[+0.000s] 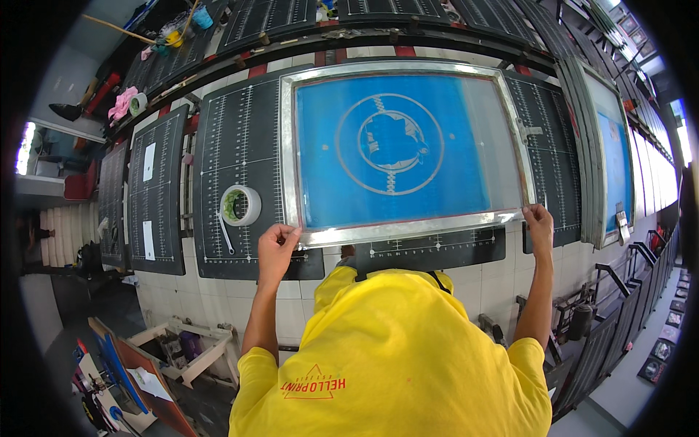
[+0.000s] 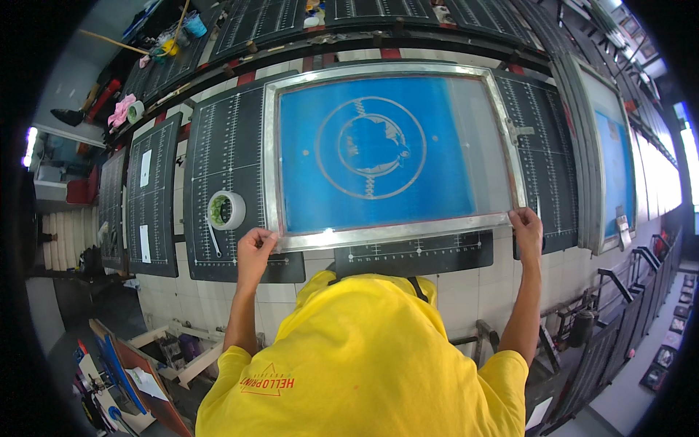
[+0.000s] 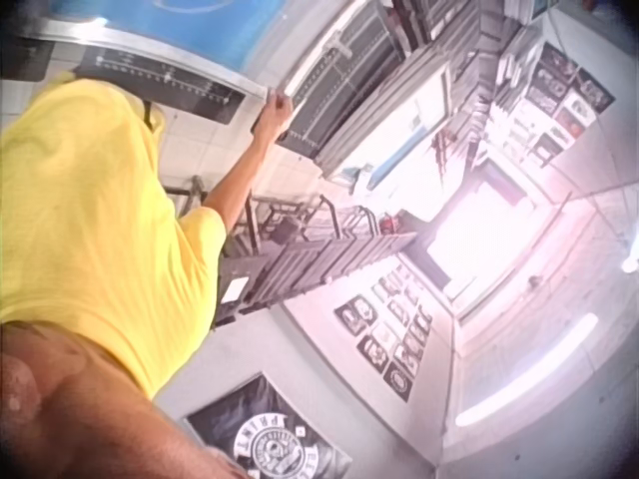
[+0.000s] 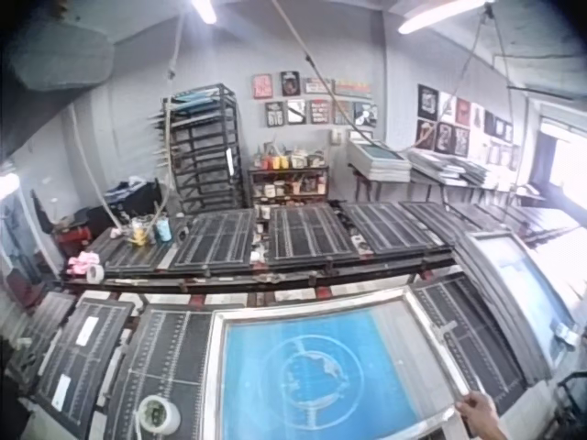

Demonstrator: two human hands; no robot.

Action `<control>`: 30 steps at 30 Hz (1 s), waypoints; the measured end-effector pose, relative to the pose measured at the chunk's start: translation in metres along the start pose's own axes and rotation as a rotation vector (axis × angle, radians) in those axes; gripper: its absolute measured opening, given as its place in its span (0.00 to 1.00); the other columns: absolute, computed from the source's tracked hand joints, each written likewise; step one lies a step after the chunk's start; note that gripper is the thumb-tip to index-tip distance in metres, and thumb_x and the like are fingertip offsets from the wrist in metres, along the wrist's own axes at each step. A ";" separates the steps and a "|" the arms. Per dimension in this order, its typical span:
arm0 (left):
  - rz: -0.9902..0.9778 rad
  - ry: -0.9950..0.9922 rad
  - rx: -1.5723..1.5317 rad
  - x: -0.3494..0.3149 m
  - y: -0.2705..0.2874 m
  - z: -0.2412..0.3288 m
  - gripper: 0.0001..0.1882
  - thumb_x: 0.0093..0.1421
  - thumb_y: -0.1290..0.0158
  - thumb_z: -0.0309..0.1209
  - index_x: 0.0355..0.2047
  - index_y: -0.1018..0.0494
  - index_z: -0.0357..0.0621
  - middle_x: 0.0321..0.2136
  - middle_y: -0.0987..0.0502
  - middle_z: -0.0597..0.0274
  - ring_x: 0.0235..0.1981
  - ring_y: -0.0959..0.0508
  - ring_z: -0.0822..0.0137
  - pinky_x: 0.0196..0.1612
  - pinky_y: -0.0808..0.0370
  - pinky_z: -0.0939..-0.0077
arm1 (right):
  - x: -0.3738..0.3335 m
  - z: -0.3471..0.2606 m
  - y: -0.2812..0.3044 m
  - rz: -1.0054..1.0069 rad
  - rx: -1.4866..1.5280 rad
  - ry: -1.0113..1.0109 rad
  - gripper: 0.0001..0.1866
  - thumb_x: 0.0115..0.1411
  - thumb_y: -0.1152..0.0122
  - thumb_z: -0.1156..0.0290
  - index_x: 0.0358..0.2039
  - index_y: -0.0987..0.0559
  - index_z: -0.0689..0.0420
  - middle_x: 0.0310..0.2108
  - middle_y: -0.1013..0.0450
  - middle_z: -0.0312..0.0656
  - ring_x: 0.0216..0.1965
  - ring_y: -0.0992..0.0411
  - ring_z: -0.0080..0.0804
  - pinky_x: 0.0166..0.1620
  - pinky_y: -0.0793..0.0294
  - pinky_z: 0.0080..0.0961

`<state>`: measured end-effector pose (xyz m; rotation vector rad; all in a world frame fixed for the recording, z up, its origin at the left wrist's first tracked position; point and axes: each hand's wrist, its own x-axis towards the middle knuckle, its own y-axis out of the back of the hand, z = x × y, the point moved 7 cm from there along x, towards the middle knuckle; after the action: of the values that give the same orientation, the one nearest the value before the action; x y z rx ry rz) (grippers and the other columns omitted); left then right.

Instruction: The person applies adhesive tape to the edges of a screen printing frame. They use a roll of tape to cover the gaps between the screen and the frame, pressing the tape down by hand and cutting it with scissors.

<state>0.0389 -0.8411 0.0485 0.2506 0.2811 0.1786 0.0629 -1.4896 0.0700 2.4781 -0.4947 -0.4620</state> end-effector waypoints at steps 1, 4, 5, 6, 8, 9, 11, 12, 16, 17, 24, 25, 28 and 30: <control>0.000 -0.006 0.005 0.000 0.002 0.000 0.07 0.62 0.39 0.28 0.30 0.23 0.37 0.20 0.29 0.74 0.23 0.33 0.82 0.27 0.35 0.83 | 0.002 -0.001 0.001 0.004 -0.022 0.014 0.08 0.63 0.36 0.66 0.33 0.21 0.58 0.23 0.31 0.27 0.25 0.38 0.14 0.28 0.38 0.18; 0.005 -0.041 0.105 -0.003 0.000 0.001 0.08 0.61 0.39 0.29 0.30 0.22 0.37 0.20 0.26 0.69 0.23 0.30 0.79 0.28 0.32 0.80 | -0.006 -0.021 0.003 0.005 -0.069 0.034 0.09 0.62 0.36 0.68 0.33 0.21 0.60 0.23 0.31 0.30 0.26 0.37 0.17 0.29 0.37 0.21; 0.030 -0.065 0.157 -0.002 0.003 0.008 0.08 0.61 0.39 0.29 0.30 0.22 0.37 0.21 0.25 0.67 0.23 0.29 0.78 0.28 0.31 0.79 | -0.009 -0.021 0.011 0.047 -0.137 0.094 0.09 0.62 0.36 0.67 0.33 0.22 0.61 0.24 0.31 0.31 0.27 0.36 0.19 0.31 0.36 0.23; 0.047 -0.105 0.163 -0.005 0.005 0.020 0.07 0.60 0.39 0.29 0.30 0.21 0.37 0.22 0.23 0.65 0.24 0.27 0.76 0.29 0.30 0.78 | -0.014 -0.028 0.013 0.046 -0.165 0.111 0.11 0.62 0.36 0.67 0.32 0.23 0.63 0.25 0.30 0.33 0.29 0.36 0.20 0.32 0.35 0.25; 0.115 -0.147 0.169 -0.016 0.009 0.030 0.07 0.59 0.39 0.30 0.31 0.21 0.37 0.23 0.22 0.60 0.25 0.25 0.72 0.31 0.27 0.74 | -0.011 -0.028 0.013 0.057 -0.228 0.159 0.12 0.63 0.36 0.66 0.31 0.23 0.63 0.26 0.30 0.34 0.30 0.36 0.21 0.33 0.35 0.27; 0.134 -0.197 0.183 -0.018 0.011 0.035 0.08 0.60 0.39 0.31 0.31 0.21 0.37 0.22 0.22 0.59 0.24 0.24 0.71 0.30 0.27 0.74 | -0.004 -0.013 0.013 0.049 -0.131 0.129 0.12 0.62 0.36 0.66 0.30 0.23 0.62 0.25 0.31 0.34 0.29 0.36 0.22 0.33 0.35 0.26; 0.105 -0.129 0.188 -0.024 0.017 0.025 0.09 0.60 0.38 0.32 0.34 0.21 0.38 0.22 0.23 0.63 0.23 0.27 0.75 0.28 0.29 0.76 | 0.033 0.025 0.009 -0.034 -0.145 0.263 0.13 0.62 0.36 0.66 0.28 0.25 0.63 0.21 0.33 0.34 0.25 0.38 0.21 0.29 0.38 0.25; 0.091 -0.108 0.157 -0.025 0.019 0.023 0.09 0.61 0.39 0.33 0.33 0.21 0.38 0.20 0.24 0.64 0.22 0.29 0.76 0.27 0.31 0.76 | 0.039 0.028 0.006 0.004 -0.100 0.301 0.13 0.63 0.37 0.66 0.28 0.24 0.62 0.20 0.34 0.33 0.23 0.39 0.20 0.26 0.39 0.25; 0.077 -0.156 0.115 -0.030 0.018 0.030 0.10 0.61 0.38 0.34 0.32 0.22 0.39 0.19 0.25 0.67 0.21 0.30 0.78 0.25 0.33 0.78 | 0.053 0.042 0.018 0.102 -0.118 0.164 0.14 0.67 0.40 0.62 0.29 0.28 0.57 0.19 0.39 0.29 0.19 0.43 0.16 0.21 0.44 0.22; 0.097 -0.147 0.126 -0.038 0.022 0.037 0.10 0.61 0.38 0.34 0.31 0.22 0.39 0.19 0.25 0.68 0.21 0.30 0.78 0.25 0.33 0.78 | 0.037 0.003 0.011 0.048 -0.149 0.219 0.13 0.65 0.39 0.62 0.35 0.25 0.60 0.27 0.33 0.38 0.27 0.37 0.28 0.31 0.37 0.29; 0.183 -0.185 0.158 -0.058 0.033 0.052 0.10 0.61 0.40 0.33 0.32 0.22 0.38 0.19 0.24 0.66 0.22 0.28 0.77 0.27 0.31 0.78 | -0.026 -0.107 0.007 -0.096 -0.304 0.245 0.23 0.63 0.39 0.61 0.51 0.22 0.68 0.50 0.24 0.59 0.49 0.25 0.52 0.55 0.27 0.43; 0.198 -0.184 0.179 -0.062 0.035 0.052 0.10 0.61 0.40 0.33 0.32 0.22 0.38 0.19 0.24 0.65 0.22 0.28 0.77 0.27 0.31 0.78 | -0.027 -0.103 0.007 -0.114 -0.329 0.219 0.24 0.63 0.39 0.61 0.51 0.22 0.69 0.51 0.25 0.60 0.51 0.25 0.52 0.56 0.27 0.43; 0.188 -0.216 0.187 -0.057 0.033 0.058 0.10 0.61 0.40 0.33 0.32 0.23 0.37 0.19 0.24 0.64 0.21 0.28 0.75 0.26 0.31 0.76 | 0.036 -0.025 0.010 -0.029 -0.140 0.278 0.14 0.65 0.39 0.61 0.37 0.26 0.60 0.31 0.34 0.40 0.32 0.37 0.28 0.33 0.39 0.27; 0.195 -0.256 0.234 -0.062 0.037 0.074 0.10 0.61 0.41 0.33 0.33 0.23 0.37 0.20 0.24 0.62 0.21 0.27 0.73 0.26 0.30 0.74 | 0.053 0.009 0.011 -0.017 0.034 0.344 0.14 0.66 0.39 0.63 0.27 0.28 0.57 0.19 0.38 0.29 0.21 0.41 0.15 0.21 0.44 0.18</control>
<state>-0.0029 -0.8351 0.1425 0.5294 0.0216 0.3041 0.1029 -1.5258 0.0578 2.5236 -0.3430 -0.0283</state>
